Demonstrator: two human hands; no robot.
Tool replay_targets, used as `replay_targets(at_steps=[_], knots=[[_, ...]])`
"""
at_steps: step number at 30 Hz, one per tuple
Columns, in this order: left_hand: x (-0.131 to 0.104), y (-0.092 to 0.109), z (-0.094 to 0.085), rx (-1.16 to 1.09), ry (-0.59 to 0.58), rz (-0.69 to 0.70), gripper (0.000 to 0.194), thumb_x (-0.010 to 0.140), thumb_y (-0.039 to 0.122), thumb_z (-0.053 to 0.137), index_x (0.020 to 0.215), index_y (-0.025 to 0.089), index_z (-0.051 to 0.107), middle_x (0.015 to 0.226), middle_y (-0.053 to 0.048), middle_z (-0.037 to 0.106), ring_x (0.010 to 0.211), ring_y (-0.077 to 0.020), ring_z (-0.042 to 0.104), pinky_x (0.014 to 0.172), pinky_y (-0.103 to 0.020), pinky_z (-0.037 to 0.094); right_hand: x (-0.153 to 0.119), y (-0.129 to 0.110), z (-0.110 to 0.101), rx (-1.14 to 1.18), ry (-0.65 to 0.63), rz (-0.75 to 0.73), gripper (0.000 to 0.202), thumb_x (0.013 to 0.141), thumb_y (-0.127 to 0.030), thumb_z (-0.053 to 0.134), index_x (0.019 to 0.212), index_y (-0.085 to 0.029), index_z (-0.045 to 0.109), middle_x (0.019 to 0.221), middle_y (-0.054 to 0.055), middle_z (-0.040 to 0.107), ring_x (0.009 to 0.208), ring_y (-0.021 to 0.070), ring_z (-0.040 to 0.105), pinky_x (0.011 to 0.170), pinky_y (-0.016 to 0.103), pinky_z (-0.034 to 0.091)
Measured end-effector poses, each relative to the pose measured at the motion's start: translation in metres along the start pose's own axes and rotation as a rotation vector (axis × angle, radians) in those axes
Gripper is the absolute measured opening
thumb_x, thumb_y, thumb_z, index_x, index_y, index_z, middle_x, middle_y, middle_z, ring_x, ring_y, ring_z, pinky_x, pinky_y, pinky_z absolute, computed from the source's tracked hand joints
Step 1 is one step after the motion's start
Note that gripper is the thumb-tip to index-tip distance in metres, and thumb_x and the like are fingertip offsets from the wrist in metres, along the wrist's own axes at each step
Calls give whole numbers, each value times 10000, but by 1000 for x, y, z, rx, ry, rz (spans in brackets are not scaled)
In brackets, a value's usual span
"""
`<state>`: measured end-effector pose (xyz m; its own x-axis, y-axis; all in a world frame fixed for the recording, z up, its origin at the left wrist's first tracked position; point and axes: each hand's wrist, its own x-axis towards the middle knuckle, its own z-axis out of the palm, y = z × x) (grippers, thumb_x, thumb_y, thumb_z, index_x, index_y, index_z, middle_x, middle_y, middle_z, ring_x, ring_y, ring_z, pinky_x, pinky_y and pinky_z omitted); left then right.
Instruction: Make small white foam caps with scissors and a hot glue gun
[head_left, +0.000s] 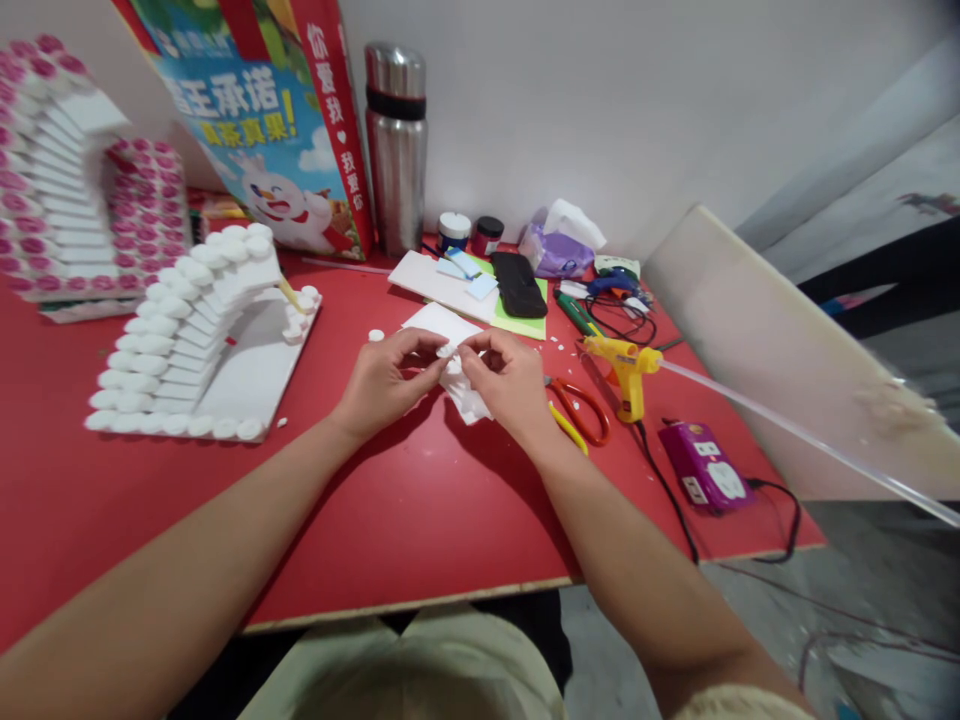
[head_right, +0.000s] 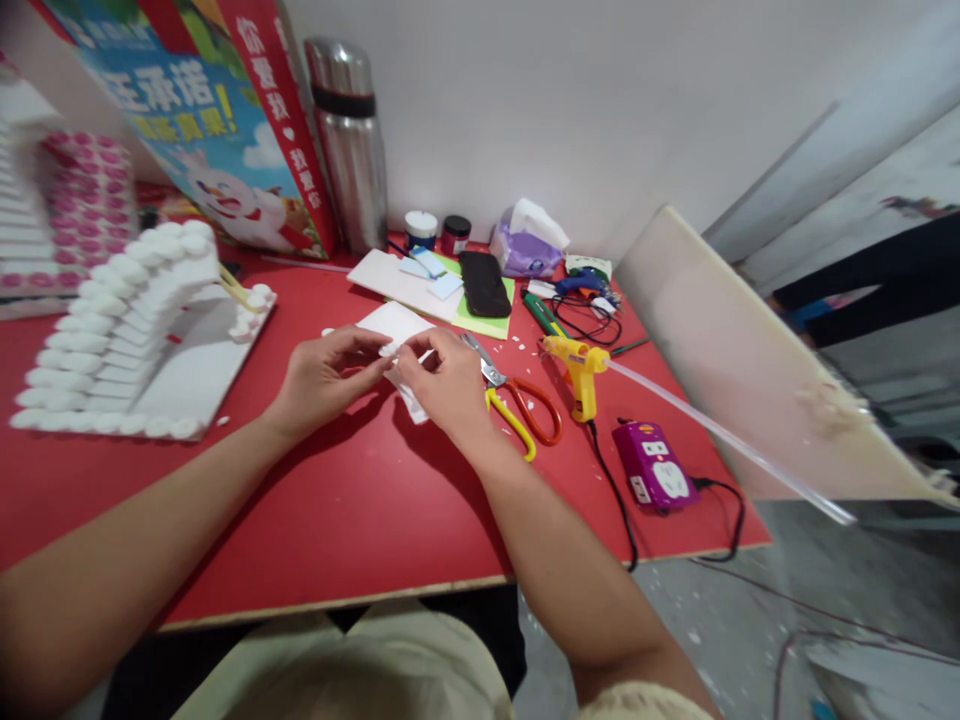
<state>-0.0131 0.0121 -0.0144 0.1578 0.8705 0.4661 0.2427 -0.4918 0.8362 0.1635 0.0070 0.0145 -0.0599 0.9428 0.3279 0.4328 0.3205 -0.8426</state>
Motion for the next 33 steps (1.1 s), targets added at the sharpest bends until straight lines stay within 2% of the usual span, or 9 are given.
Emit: replay_targets(at_steps=[6,12,18,24,27,29,33], knots=[[-1,4,1,115,-46,157,193,913,259,670,1063,153,730,998,-85,772,868,-186,735,840,-305,594,-1,1,1,-73,5,-1,94,818,-282,646,771,-201,652,729,-4,674,584,120,543,620,280,456],[-1,3,1,94,-27,123,208,905,261,686,1079,153,724,1005,-88,774,849,-185,738,825,-307,595,-1,2,1,-75,1,-19,90,824,-273,629,779,-200,660,712,-7,669,589,125,548,624,281,455],[-1,5,1,191,-22,182,205,913,285,670,1062,166,743,1013,-94,782,862,-201,741,832,-321,583,-1,3,1,-121,13,-14,76,798,-240,628,736,-199,642,702,-6,663,616,130,560,640,283,452],[-1,3,0,31,-46,-3,297,894,388,703,1087,166,743,1034,-103,779,891,-214,741,813,-315,608,3,2,-2,60,-29,165,79,764,-252,615,702,-204,627,591,-32,608,538,123,539,547,257,429],[-1,2,0,9,-29,-37,312,875,401,723,1068,156,750,1030,-105,778,883,-215,737,829,-326,612,4,-1,-3,164,-63,242,119,779,-301,609,721,-199,636,569,-40,598,484,109,517,511,249,420],[0,4,-1,12,-24,-38,294,879,383,720,1059,152,753,1030,-105,777,882,-213,736,842,-332,611,4,-2,-3,145,-66,230,130,771,-323,639,767,-194,655,615,-28,632,518,115,544,523,249,429],[-1,7,-1,-4,-45,-32,280,881,349,721,1070,145,755,1027,-108,776,889,-213,738,846,-332,610,1,1,-1,7,-48,109,102,767,-294,661,779,-194,661,691,-7,672,618,132,593,588,261,450]])
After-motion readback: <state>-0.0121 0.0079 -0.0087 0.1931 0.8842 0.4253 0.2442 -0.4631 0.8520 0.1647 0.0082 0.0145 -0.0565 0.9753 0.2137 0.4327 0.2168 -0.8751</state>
